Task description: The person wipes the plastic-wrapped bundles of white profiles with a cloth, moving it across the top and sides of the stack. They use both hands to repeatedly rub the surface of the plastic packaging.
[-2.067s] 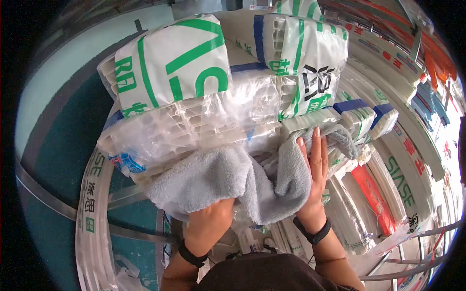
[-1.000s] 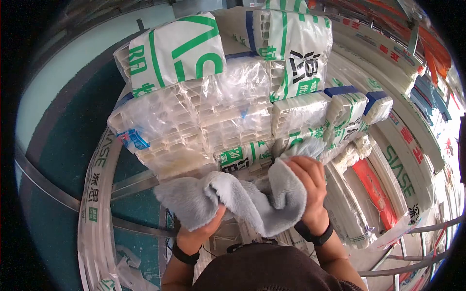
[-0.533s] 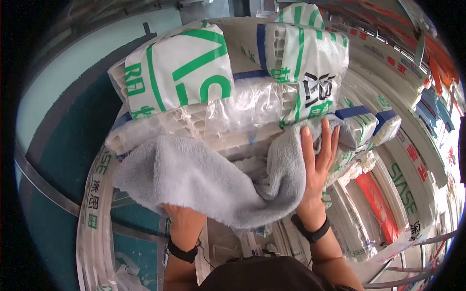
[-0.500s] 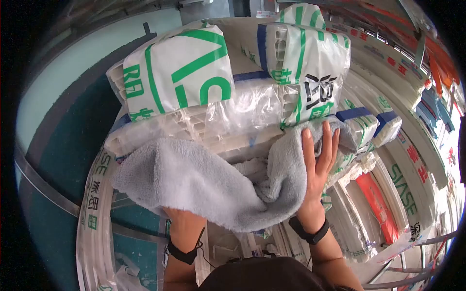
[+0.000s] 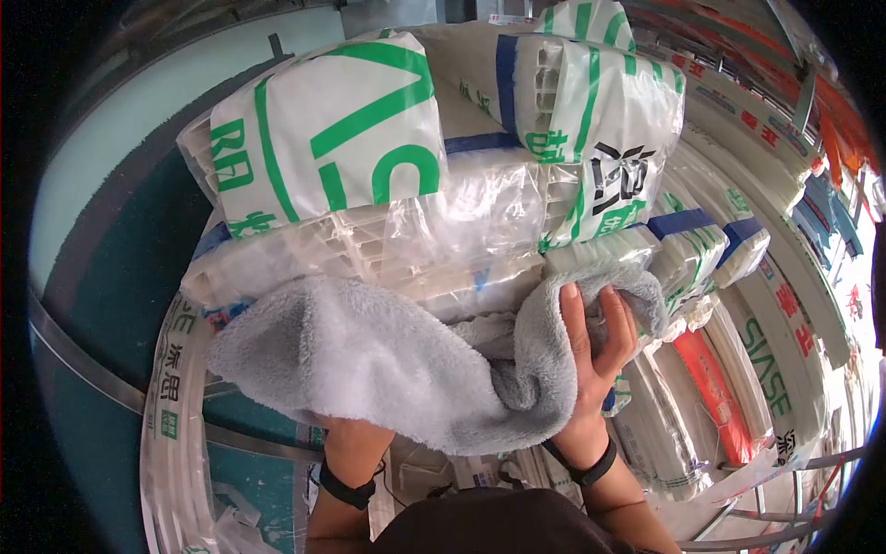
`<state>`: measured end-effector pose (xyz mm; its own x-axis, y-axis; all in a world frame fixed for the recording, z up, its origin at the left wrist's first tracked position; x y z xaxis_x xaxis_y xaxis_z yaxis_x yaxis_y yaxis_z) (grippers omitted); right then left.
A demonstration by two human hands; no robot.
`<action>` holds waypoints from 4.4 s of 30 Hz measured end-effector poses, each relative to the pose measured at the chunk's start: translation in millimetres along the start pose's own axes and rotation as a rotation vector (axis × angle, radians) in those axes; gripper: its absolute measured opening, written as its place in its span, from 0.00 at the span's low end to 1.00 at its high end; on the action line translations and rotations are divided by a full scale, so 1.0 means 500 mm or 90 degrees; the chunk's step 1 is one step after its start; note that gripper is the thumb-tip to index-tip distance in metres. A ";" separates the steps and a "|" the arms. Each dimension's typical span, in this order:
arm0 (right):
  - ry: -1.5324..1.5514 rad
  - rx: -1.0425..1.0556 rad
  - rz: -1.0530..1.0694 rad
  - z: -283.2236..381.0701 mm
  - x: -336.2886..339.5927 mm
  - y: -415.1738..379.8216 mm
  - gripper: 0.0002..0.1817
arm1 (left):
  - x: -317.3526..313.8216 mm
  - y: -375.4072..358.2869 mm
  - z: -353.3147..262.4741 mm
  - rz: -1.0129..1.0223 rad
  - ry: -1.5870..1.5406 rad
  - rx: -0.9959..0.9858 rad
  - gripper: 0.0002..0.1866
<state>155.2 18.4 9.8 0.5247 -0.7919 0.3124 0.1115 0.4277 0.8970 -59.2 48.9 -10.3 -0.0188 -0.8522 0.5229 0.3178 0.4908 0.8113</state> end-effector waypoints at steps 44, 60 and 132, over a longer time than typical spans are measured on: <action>-0.024 0.050 -0.092 -0.014 0.099 0.039 0.26 | 0.084 0.017 -0.086 0.056 -0.357 -0.091 0.20; -0.005 -0.008 0.014 -0.086 -0.020 -0.015 0.35 | -0.029 -0.018 -0.112 0.076 -0.398 -0.060 0.19; 0.024 0.162 0.137 0.134 -0.125 -0.064 0.25 | 0.016 -0.148 0.018 0.188 -0.289 0.060 0.32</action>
<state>62.1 25.0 -17.6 0.5449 -0.6763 0.4957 -0.2170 0.4573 0.8624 -91.5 7.5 -63.8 -0.3551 -0.5224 0.7753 0.2860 0.7288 0.6221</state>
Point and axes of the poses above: each hand's wrist, its own y-axis towards the middle knuckle, its own x-axis out of the back of the hand, z = x × y, the point moved 5 cm from there along y, towards the middle knuckle, and after that the axes turned 14 degrees about y, right-handed, at the moved point
